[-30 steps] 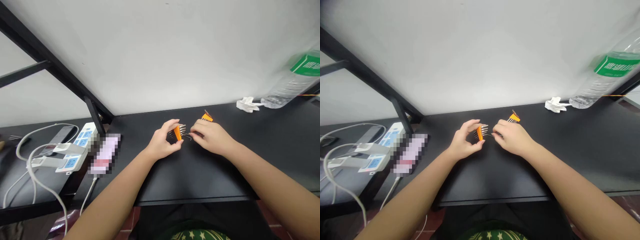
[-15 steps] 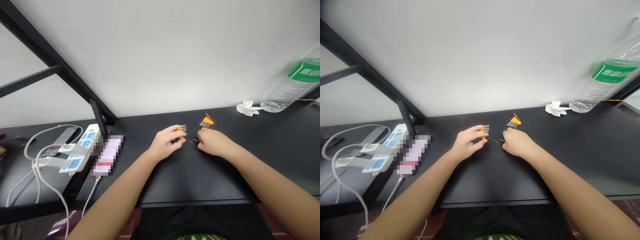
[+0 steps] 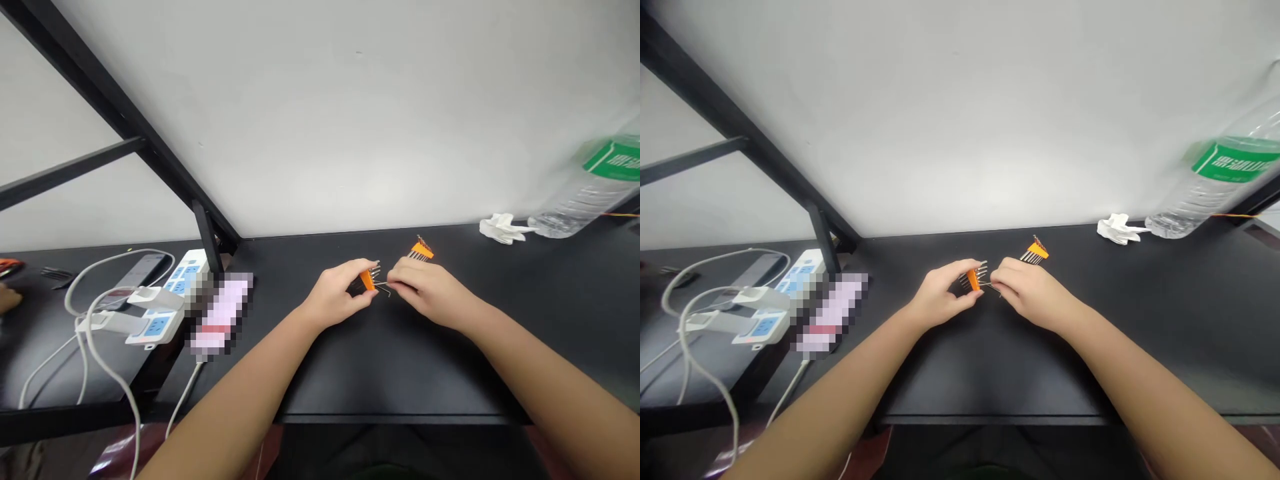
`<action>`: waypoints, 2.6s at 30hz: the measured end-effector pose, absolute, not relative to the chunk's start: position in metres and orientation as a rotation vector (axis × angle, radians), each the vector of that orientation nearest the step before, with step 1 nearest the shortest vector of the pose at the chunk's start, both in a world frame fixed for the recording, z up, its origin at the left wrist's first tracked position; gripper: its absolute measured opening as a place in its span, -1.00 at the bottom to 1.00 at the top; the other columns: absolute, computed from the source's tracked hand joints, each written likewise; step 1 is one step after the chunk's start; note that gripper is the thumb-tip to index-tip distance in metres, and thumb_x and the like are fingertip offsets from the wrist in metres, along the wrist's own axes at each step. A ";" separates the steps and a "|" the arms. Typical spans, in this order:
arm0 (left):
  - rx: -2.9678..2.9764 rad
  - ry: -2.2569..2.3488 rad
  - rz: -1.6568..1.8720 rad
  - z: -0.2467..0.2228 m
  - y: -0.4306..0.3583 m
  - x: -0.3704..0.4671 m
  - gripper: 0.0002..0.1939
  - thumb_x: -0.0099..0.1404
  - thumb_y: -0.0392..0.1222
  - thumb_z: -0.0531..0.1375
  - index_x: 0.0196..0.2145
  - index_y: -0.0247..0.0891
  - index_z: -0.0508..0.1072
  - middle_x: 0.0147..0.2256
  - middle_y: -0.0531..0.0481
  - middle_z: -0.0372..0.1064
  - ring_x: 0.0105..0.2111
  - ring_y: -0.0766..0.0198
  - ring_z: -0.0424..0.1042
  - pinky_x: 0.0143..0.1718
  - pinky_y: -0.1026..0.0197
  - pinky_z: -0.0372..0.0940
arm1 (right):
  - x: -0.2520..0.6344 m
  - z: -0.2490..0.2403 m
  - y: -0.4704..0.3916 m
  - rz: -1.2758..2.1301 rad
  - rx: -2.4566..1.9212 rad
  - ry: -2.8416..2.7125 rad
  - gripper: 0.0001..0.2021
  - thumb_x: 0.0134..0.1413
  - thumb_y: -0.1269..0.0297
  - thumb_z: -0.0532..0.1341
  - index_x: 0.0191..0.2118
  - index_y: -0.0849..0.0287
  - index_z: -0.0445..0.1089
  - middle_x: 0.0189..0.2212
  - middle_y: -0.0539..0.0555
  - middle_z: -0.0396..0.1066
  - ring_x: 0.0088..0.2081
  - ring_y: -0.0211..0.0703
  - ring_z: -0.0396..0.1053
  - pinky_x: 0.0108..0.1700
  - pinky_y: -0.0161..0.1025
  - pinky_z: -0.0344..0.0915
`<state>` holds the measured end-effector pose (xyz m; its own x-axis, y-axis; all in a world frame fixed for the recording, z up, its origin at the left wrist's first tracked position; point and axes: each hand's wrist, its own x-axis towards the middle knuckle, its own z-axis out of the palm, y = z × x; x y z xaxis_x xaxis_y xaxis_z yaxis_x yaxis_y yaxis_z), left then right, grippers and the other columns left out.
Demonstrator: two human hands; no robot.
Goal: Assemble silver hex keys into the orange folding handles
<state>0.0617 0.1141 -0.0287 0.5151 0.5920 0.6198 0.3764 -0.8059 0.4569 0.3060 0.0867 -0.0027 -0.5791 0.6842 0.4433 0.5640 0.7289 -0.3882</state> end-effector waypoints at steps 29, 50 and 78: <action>2.718 0.953 0.939 -0.029 0.106 0.069 -0.44 0.31 -0.17 0.28 0.24 -0.17 0.30 -0.02 -0.07 0.57 -0.20 0.18 0.61 -0.11 0.14 0.47 | 0.291 -0.012 0.076 0.293 -0.973 -2.385 -0.75 0.40 0.44 0.04 -0.03 0.15 0.46 -0.15 0.13 0.49 -0.24 -0.17 0.45 -0.23 -0.24 0.39; 2.332 0.908 1.204 -0.032 0.108 0.066 -0.35 0.22 -0.13 0.38 0.22 -0.14 0.30 0.05 -0.07 0.51 0.01 0.16 0.58 0.10 0.15 0.49 | 0.294 -0.024 0.086 0.011 -1.387 -2.440 -0.74 0.39 0.31 0.09 -0.22 0.19 0.52 -0.30 0.12 0.49 -0.33 -0.15 0.45 -0.34 -0.25 0.22; 2.415 0.977 1.160 -0.030 0.116 0.062 -0.53 0.24 -0.18 0.36 0.10 -0.18 0.45 -0.07 -0.03 0.56 -0.15 0.25 0.57 -0.03 0.22 0.48 | 0.299 -0.008 0.083 0.427 -1.026 -2.306 -0.87 0.19 0.51 0.15 -0.29 0.15 0.38 -0.40 0.01 0.32 -0.41 -0.25 0.27 -0.32 -0.29 0.22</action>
